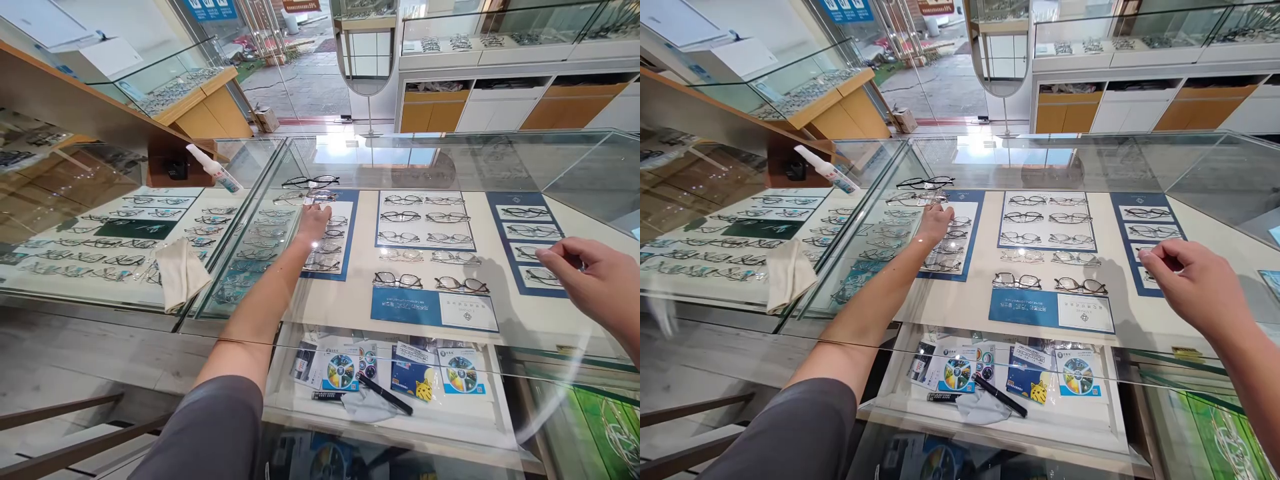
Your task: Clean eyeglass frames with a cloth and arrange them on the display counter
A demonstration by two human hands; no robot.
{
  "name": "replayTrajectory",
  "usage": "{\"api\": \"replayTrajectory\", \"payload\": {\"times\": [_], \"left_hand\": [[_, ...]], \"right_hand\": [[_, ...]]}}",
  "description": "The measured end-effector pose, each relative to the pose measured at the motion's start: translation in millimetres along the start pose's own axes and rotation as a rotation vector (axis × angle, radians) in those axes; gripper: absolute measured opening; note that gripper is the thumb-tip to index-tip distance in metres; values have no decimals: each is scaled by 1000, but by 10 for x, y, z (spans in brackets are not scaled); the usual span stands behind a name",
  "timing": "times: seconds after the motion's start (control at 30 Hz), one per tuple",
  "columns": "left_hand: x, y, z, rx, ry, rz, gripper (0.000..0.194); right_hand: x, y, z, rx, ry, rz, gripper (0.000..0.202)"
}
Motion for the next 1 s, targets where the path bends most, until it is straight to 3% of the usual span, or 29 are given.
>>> {"api": "replayTrajectory", "payload": {"times": [0.1, 0.2, 0.33, 0.43, 0.57, 0.67, 0.73, 0.8, 0.9, 0.97, 1.0], "left_hand": [[36, -47, 20, -1, 5, 14, 38], [146, -150, 116, 10, 33, 48, 31], [532, -316, 436, 31, 124, 120, 25], [973, -339, 772, 45, 239, 115, 24], [1677, -234, 1196, 53, 436, 48, 21], [2332, -164, 1543, 125, 712, -86, 17], [2812, -229, 1762, 179, 864, -189, 15], [3252, -439, 1963, 233, 951, -257, 18], [3721, -970, 2236, 278, 1078, -305, 24], [3748, -1405, 2275, 289, 1097, -251, 27], [3646, -1629, 2217, 296, 1060, -189, 28]], "right_hand": [[4, -34, 36, -18, 131, 31, 50], [-12, -27, 24, -37, 130, 27, 49], [-28, -19, 37, -51, 91, 26, 49], [-32, -6, 54, -55, 89, 14, 48], [-54, 36, 100, -64, 132, -17, 48], [-84, 59, 136, -59, 145, -17, 46], [-104, 75, 173, -56, 160, -17, 45], [-120, 96, 223, -61, 183, -27, 46], [-144, 122, 303, -57, 209, -32, 47], [-164, 135, 340, -51, 205, -26, 48], [-174, 142, 352, -50, 200, -24, 48]]}}
Point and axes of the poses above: each hand's wrist, its own x-axis away from the middle knuckle, its own y-axis out of the palm, z = x × y, the point moved 8 cm from there along -x, towards the middle knuckle, and after that the axes turned 13 degrees about -z, right-handed, at the moved point
